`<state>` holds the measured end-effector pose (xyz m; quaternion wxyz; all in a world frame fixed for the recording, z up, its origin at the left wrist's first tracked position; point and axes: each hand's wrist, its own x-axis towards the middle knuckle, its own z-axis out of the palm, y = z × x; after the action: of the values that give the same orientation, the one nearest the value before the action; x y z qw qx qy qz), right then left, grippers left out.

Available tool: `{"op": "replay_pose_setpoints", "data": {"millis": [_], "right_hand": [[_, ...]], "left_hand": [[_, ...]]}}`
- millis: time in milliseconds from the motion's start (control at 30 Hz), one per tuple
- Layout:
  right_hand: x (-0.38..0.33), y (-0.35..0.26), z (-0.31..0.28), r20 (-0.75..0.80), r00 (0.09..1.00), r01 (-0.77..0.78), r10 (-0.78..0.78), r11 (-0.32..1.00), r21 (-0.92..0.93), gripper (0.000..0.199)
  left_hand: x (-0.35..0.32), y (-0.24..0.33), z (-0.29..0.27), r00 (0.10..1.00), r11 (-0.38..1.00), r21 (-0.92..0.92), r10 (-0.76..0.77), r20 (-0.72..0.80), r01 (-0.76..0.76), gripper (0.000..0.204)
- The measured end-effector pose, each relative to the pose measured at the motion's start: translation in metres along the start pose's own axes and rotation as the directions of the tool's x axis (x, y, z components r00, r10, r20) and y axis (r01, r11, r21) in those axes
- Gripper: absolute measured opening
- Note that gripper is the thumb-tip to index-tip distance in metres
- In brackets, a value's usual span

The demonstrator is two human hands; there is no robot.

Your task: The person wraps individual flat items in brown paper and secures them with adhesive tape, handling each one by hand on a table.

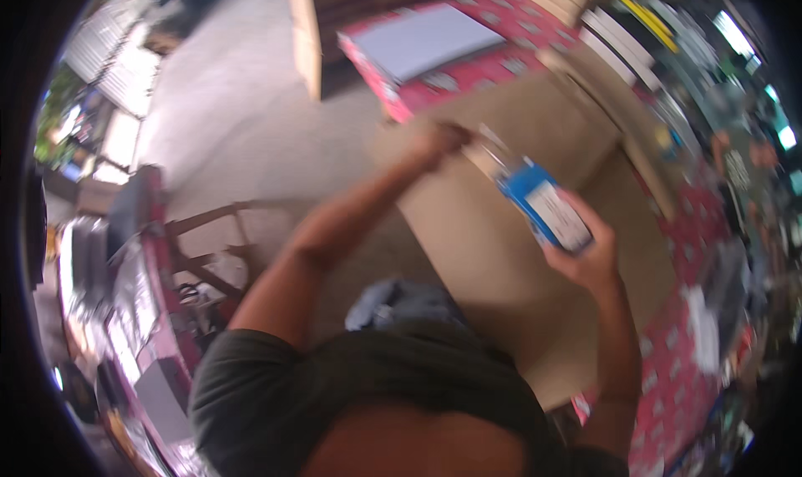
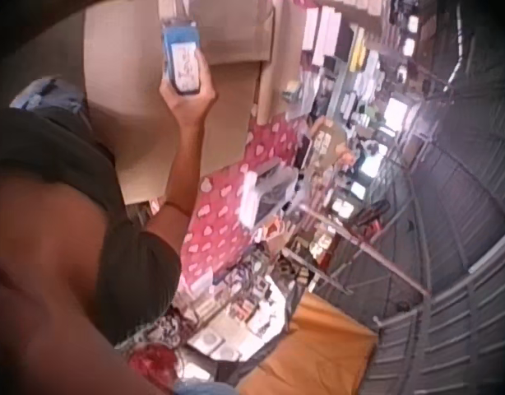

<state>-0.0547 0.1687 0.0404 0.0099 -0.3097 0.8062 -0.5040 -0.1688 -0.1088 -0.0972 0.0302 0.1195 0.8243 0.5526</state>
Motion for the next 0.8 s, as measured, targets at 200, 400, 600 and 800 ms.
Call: {"op": "replay_pose_setpoints", "data": {"millis": [200, 400, 600, 800], "right_hand": [[0.026, 0.037, -0.017, 0.013, 0.999, -0.043, 0.045, 0.992, -0.116, 0.056], [0.059, 0.063, -0.018, 0.084, 0.977, -0.188, 0.198, 0.975, -0.117, 0.059], [0.078, 0.082, -0.017, 0.085, 0.96, -0.26, 0.266, 0.962, -0.082, 0.058], [0.086, 0.086, -0.023, 0.174, 0.91, -0.375, 0.376, 0.926, -0.04, 0.055]], "left_hand": [[0.03, 0.015, -0.009, 0.899, 0.906, -0.357, -0.336, -0.282, 0.227, 0.016], [0.053, 0.004, 0.004, 0.815, 0.943, 0.006, -0.285, -0.505, 0.334, 0.017], [0.052, -0.005, 0.024, 0.776, 0.875, 0.283, -0.149, -0.614, 0.392, 0.041], [0.051, 0.019, 0.025, 0.731, 0.806, 0.445, 0.022, -0.682, 0.391, 0.09]]}}
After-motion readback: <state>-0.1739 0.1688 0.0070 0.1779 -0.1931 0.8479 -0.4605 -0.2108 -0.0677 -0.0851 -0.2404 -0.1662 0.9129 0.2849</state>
